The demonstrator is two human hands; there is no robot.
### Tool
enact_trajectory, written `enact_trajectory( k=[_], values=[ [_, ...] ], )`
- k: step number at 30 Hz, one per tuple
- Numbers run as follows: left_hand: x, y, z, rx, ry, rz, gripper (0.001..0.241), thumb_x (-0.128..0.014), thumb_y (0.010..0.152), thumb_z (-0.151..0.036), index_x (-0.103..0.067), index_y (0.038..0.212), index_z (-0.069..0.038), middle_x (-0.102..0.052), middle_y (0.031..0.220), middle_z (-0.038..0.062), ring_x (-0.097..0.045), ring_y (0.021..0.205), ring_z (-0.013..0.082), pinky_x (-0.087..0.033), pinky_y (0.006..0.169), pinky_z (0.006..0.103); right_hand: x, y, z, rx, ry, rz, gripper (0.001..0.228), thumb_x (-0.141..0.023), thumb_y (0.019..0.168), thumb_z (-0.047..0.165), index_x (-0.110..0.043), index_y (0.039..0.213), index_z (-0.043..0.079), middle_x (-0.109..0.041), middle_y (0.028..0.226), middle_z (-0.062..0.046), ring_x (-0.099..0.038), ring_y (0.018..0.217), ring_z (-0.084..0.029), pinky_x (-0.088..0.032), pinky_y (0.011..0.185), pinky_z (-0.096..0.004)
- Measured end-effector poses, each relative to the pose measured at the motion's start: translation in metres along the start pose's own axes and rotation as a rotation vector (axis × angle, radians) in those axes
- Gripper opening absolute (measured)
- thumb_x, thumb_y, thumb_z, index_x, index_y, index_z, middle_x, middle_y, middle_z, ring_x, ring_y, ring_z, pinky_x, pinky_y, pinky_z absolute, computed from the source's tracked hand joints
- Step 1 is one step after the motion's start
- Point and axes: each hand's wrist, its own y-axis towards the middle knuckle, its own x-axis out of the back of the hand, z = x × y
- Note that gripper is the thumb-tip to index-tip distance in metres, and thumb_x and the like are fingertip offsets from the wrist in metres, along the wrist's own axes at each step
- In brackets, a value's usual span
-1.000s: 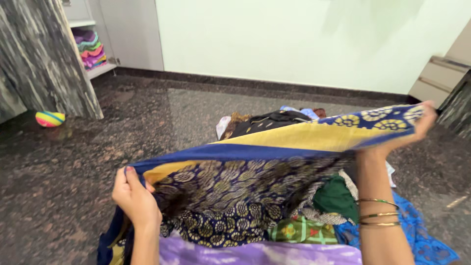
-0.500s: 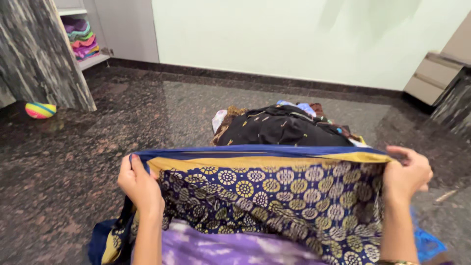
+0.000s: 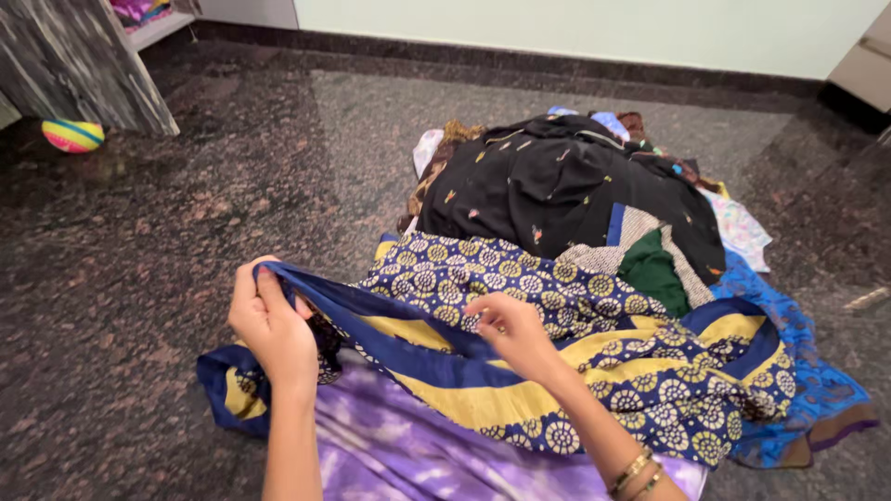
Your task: The person folds a blue and yellow patterned cloth by hand while sitting on the floor. They repeatedly align edges, fold sections, and smooth the fabric to create a compact bundle.
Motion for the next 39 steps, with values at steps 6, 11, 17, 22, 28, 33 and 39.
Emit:
enact_trajectory(
  k=[6,11,17,22,28,33,39],
  values=[
    [0.037,-0.005,0.011,0.033,0.030,-0.085,0.021,-0.043,0.117,-0.013,-0.058,0.107,-0.002,-0.054,0.077,-0.001,-0.044,0.055,0.0042,-0.034,0.050,0.0219,-0.047,-0.005,0.011,0.142,0.028,-0.031,0.023,-0.079,0.076,-0.002,-0.071,0.097,0.006,-0.068,0.087,-0.004,-0.062,0.074,-0.014,-0.051,0.066,-0.029],
    [0.061,-0.012,0.021,0.033,-0.019,-0.103,0.021,-0.043,0.118,-0.014,-0.058,0.108,-0.002,-0.057,0.079,0.001,-0.044,0.057,0.0040,-0.034,0.052,0.0216,-0.064,-0.018,0.014,0.216,0.090,0.123,0.013,-0.076,0.084,0.006,-0.072,0.097,0.008,-0.070,0.091,-0.001,-0.060,0.076,-0.014,-0.049,0.071,-0.030],
    [0.076,-0.013,0.026,0.040,-0.027,-0.128,0.022,-0.043,0.118,-0.015,-0.058,0.107,-0.003,-0.053,0.079,0.000,-0.044,0.058,0.0042,-0.035,0.052,0.0220,-0.062,-0.019,0.023,0.288,-0.044,0.207,0.023,-0.083,0.077,0.017,-0.075,0.095,0.006,-0.068,0.086,-0.005,-0.059,0.085,-0.021,-0.039,0.081,-0.037],
    [0.083,-0.012,0.026,0.047,-0.041,-0.137,0.022,-0.043,0.119,-0.015,-0.058,0.107,-0.003,-0.052,0.076,0.000,-0.044,0.058,0.0046,-0.035,0.053,0.0223,-0.039,-0.028,0.006,0.064,0.096,0.299,0.026,-0.087,0.079,0.023,-0.072,0.090,0.005,-0.069,0.082,-0.003,-0.063,0.076,-0.013,-0.048,0.070,-0.030],
    [0.086,-0.013,0.026,0.043,-0.053,-0.133,0.022,-0.044,0.119,-0.015,-0.058,0.108,-0.003,-0.053,0.078,0.000,-0.044,0.059,0.0050,-0.035,0.053,0.0223,-0.012,-0.051,-0.029,-0.242,0.420,0.268,0.012,-0.079,0.086,0.009,-0.073,0.092,0.000,-0.066,0.086,0.003,-0.058,0.080,-0.005,-0.046,0.070,-0.024],
    [0.088,-0.012,0.025,0.042,-0.048,-0.128,0.021,-0.044,0.119,-0.015,-0.057,0.107,-0.003,-0.053,0.079,0.000,-0.044,0.059,0.0050,-0.035,0.054,0.0224,0.005,-0.050,-0.043,-0.236,0.452,0.285,0.009,-0.078,0.087,0.004,-0.073,0.091,-0.002,-0.067,0.088,0.001,-0.061,0.082,-0.006,-0.049,0.074,-0.024],
    [0.089,-0.011,0.024,0.037,-0.030,-0.132,0.024,-0.044,0.120,-0.018,-0.056,0.104,-0.004,-0.051,0.076,-0.001,-0.043,0.058,0.0049,-0.034,0.053,0.0223,0.024,-0.031,-0.042,-0.091,0.230,0.285,0.007,-0.077,0.085,0.004,-0.076,0.091,0.000,-0.066,0.107,-0.003,-0.062,0.095,-0.009,-0.050,0.078,-0.025]
  ],
)
